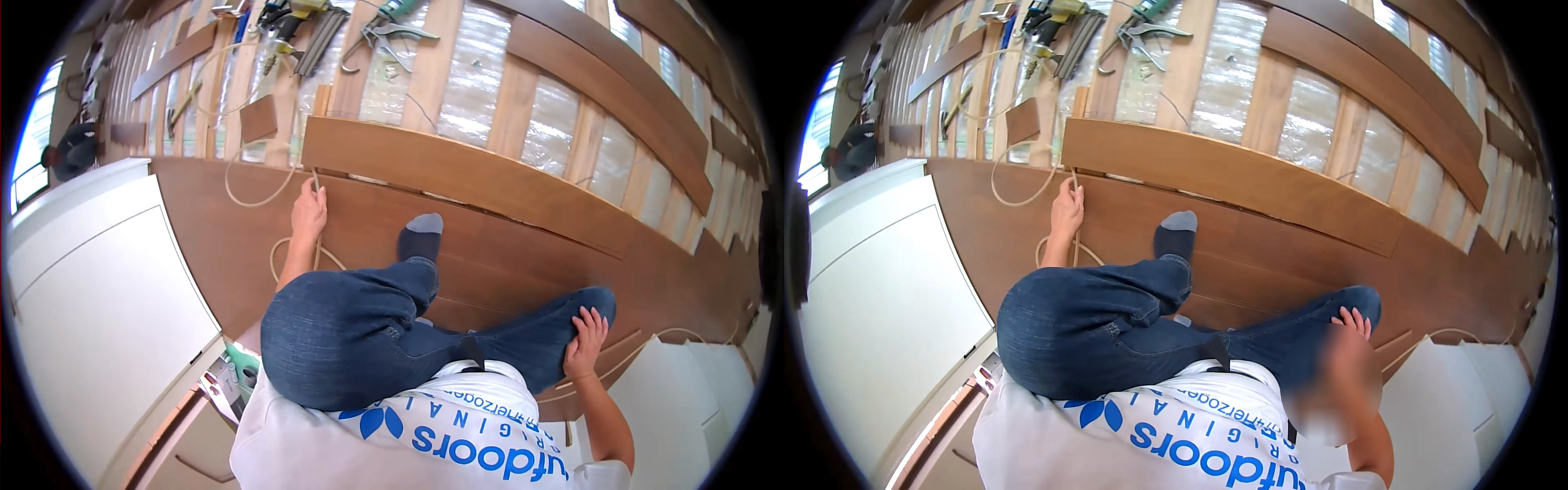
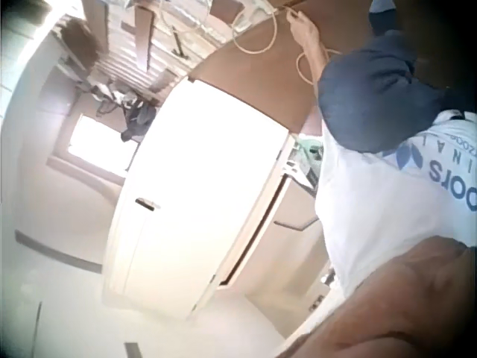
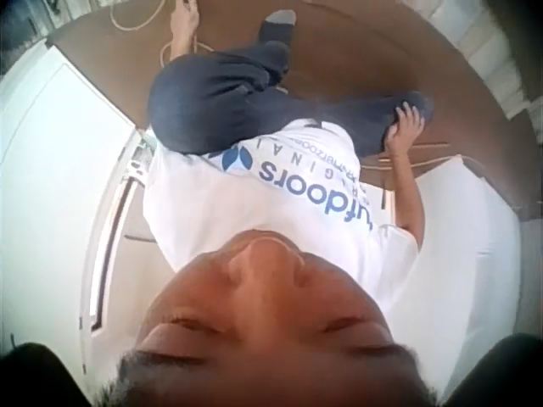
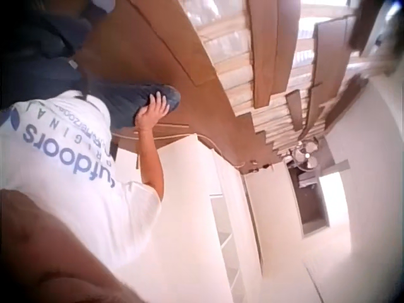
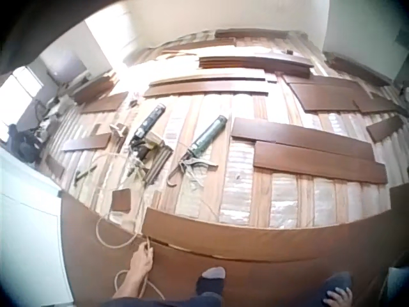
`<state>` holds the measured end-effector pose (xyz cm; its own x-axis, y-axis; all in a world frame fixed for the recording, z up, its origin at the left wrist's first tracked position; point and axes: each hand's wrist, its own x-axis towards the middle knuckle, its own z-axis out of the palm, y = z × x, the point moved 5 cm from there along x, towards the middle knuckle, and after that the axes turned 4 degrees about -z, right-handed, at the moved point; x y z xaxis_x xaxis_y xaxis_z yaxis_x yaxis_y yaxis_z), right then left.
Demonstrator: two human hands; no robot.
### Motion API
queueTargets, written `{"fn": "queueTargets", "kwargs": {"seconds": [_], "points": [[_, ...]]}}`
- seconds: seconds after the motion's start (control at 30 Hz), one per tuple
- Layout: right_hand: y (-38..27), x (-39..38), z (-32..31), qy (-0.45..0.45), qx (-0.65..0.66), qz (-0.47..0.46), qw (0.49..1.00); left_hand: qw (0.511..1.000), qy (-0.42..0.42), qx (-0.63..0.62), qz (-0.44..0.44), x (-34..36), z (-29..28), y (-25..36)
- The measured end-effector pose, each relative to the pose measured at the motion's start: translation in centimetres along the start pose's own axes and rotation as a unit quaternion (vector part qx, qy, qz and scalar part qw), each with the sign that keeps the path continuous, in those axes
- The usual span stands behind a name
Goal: The person installs wood flooring by applying adhesive to floor planks with a caulking gun, positioning them on the subfloor, and securing them with a hammer and an air nailer.
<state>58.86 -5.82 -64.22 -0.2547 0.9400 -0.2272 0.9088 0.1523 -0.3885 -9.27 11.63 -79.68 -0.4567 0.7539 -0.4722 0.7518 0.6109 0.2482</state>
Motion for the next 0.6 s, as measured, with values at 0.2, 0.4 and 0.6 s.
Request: {"fn": "queueTargets", "kwargs": {"seconds": [0.2,0.4,0.6], "points": [[-0.3,-1.1,-0.5,0.012,-0.023,0.022,0.999,0.988,0.149,-0.007,0.044,3.2,-7.2,-8.8],[0.4,0.0,-0.6,0.058,0.022,0.012,0.998,0.906,0.363,0.21,-0.063,4.9,-24.4,-22.3],[1.1,-1.3,-2.4,0.042,-0.011,0.027,0.999,0.958,0.166,0.04,0.229,7.9,-9.0,3.3]]}}
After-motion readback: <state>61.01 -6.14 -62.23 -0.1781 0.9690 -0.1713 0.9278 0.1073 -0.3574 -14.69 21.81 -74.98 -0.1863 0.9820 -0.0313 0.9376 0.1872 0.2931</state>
